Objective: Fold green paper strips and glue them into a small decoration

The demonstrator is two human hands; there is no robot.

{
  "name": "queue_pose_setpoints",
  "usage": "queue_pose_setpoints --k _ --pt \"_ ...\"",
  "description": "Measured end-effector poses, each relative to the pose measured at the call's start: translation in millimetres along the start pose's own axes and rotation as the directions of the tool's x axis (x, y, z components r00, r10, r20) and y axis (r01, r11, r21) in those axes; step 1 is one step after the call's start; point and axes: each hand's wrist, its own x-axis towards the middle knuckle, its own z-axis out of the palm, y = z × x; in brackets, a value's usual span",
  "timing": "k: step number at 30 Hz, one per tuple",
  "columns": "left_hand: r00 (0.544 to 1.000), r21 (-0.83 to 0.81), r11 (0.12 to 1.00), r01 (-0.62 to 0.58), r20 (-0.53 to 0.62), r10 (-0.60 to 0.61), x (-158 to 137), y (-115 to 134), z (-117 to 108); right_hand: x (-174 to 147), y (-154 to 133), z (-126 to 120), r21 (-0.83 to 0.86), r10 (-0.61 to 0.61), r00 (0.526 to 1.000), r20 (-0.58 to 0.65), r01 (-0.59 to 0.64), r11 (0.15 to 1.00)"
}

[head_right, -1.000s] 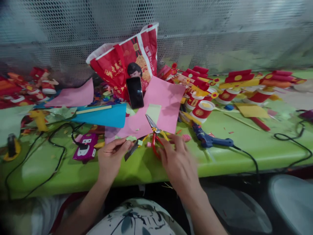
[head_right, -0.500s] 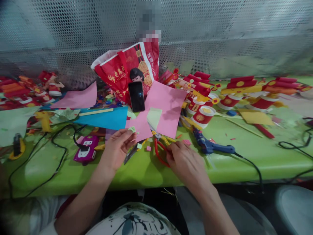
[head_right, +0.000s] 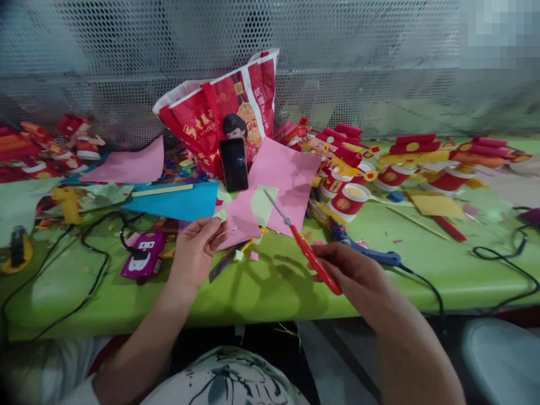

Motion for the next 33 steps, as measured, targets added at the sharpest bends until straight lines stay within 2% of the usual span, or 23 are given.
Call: queue_pose_setpoints --k 3,8,10,13,16,19,26,33 --pt "0.999 0.036 0.999 -0.031 0.029 0.03 -2.0 -1.8 0.0 -16.3 -16.2 11.0 0.095 0.022 0.999 -0.038 -0.018 0.995" --pt "0.999 0.008 1.0 0.008 0.042 -0.008 -3.6 0.0 2.7 -39.6 -34.3 30.0 0.256 0.04 0.998 -0.055 -0.025 0.966" --pt "0.999 -0.026 0.999 0.041 0.01 -0.041 -3.9 2.2 4.2 -40.6 -37.3 32.2 0.195 -0.003 0.998 -0.07 0.017 0.981" --pt "0.995 -0.089 0.991 0.096 -0.01 -0.098 -4.1 4.9 5.1 -32.6 -44.8 33.0 -0.086 -0.137 0.985 -0.108 0.128 0.988" --pt "0.989 -0.148 0.978 0.15 0.01 -0.15 -3.9 5.1 4.3 -22.8 -55.6 36.3 -0.3 -0.26 0.961 -0.094 0.222 0.928" --pt "0.981 -0.187 0.963 0.192 0.031 -0.19 -3.4 3.5 3.1 -18.5 -62.0 43.0 -0.403 -0.337 0.94 -0.059 0.286 0.869" --pt "0.981 -0.184 0.963 0.195 0.04 -0.191 -3.2 1.5 3.0 -15.5 -62.7 55.5 -0.443 -0.347 0.936 -0.048 0.292 0.848" --pt "0.982 -0.149 0.971 0.185 0.002 -0.186 -4.8 1.3 3.2 -11.7 -63.6 59.9 -0.313 -0.339 0.94 -0.033 0.313 0.897"
